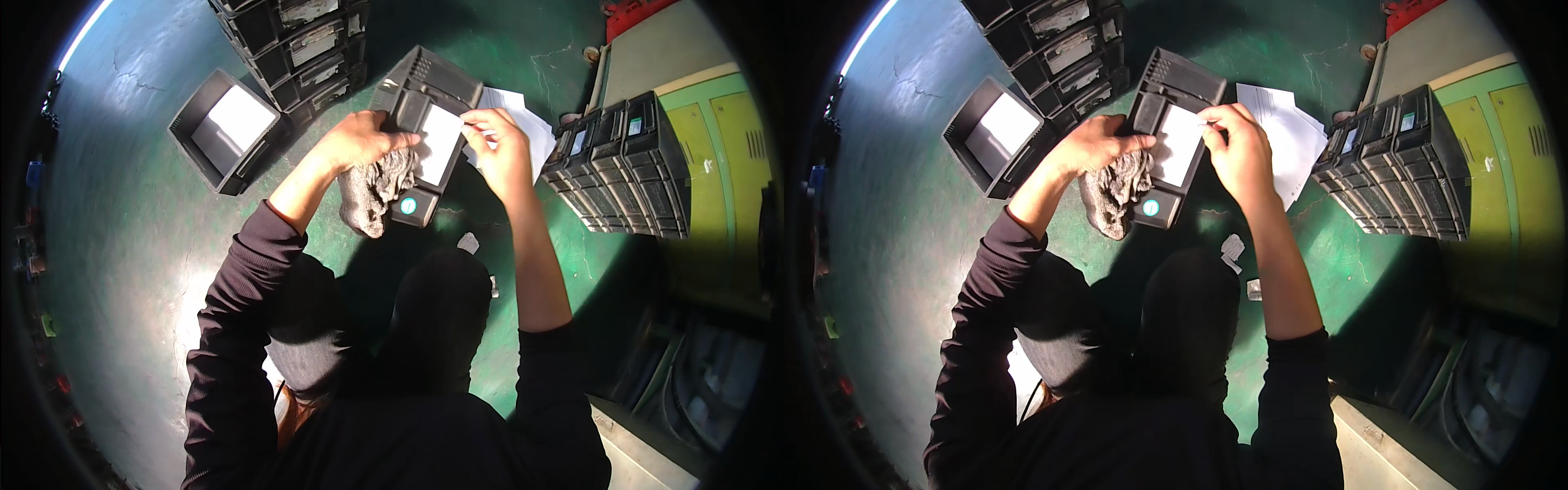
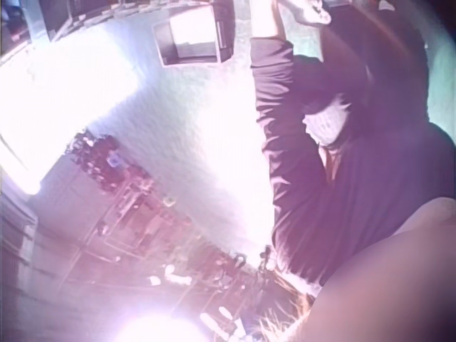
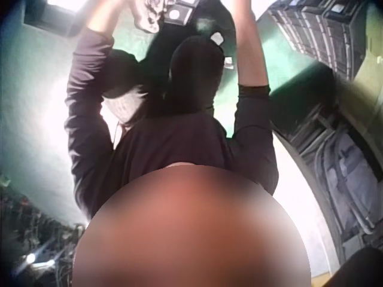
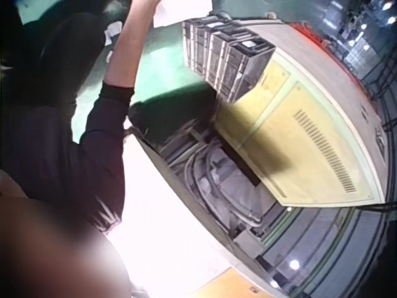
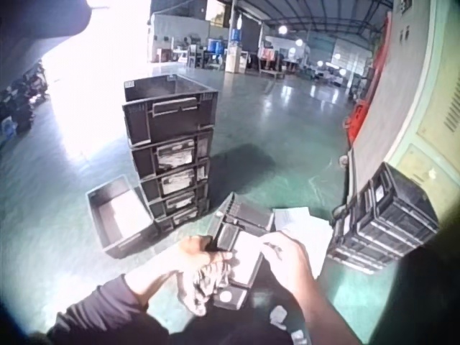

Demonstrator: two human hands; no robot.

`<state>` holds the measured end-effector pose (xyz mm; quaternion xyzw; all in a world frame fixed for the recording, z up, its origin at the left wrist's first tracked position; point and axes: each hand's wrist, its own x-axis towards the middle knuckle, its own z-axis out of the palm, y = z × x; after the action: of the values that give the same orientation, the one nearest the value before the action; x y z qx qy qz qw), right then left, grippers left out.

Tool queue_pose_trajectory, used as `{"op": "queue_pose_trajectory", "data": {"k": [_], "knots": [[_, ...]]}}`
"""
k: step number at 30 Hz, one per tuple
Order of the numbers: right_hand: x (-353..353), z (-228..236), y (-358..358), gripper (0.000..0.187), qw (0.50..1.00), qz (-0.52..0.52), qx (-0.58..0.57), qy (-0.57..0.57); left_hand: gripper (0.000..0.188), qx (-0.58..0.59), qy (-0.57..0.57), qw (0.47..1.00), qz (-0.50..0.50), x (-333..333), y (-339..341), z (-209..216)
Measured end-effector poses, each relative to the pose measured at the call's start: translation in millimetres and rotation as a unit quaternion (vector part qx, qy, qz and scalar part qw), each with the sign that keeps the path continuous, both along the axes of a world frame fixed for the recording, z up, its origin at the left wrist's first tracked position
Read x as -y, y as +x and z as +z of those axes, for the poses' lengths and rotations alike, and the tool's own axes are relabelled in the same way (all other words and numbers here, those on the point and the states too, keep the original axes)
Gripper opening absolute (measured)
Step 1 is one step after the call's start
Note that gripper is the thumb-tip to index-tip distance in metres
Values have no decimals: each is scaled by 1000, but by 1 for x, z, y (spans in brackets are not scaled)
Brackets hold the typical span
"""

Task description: The person sits on the floor and wipes the interior of black plastic crates using a cloth. They handle white papers, placing them inside the crates and then removing them, while continuing to wipe the crate surfaces.

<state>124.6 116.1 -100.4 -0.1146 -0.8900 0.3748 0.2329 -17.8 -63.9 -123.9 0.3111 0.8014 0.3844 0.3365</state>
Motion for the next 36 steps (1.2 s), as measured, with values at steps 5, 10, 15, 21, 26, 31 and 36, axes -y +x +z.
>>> {"op": "queue_pose_trajectory", "data": {"k": [5, 10, 15, 21, 26, 31, 36], "knots": [[10, -28, -13, 23, 992, -109, 14, 67, 63, 62, 68, 996, 22, 2, -4, -13], [13, -26, -22, 23, 986, -147, 23, 71, 59, 36, 22, 998, 50, 7, 2, 7], [20, -28, -26, 16, 985, -162, 10, 62, 59, 17, 56, 997, 52, 10, 6, 3], [11, -31, -29, 10, 986, -153, 35, 50, 60, 17, 41, 998, 50, 9, 9, 3], [-8, -40, -25, 7, 989, -103, 75, -77, 60, 7, 30, 998, 47, 7, 14, 7], [-1, -31, -18, 10, 984, -158, 61, -58, 59, -8, 18, 999, 49, 6, 25, 15], [12, -19, -12, 11, 961, -176, 111, 181, 59, -19, 9, 999, 42, 3, 34, 19]]}}
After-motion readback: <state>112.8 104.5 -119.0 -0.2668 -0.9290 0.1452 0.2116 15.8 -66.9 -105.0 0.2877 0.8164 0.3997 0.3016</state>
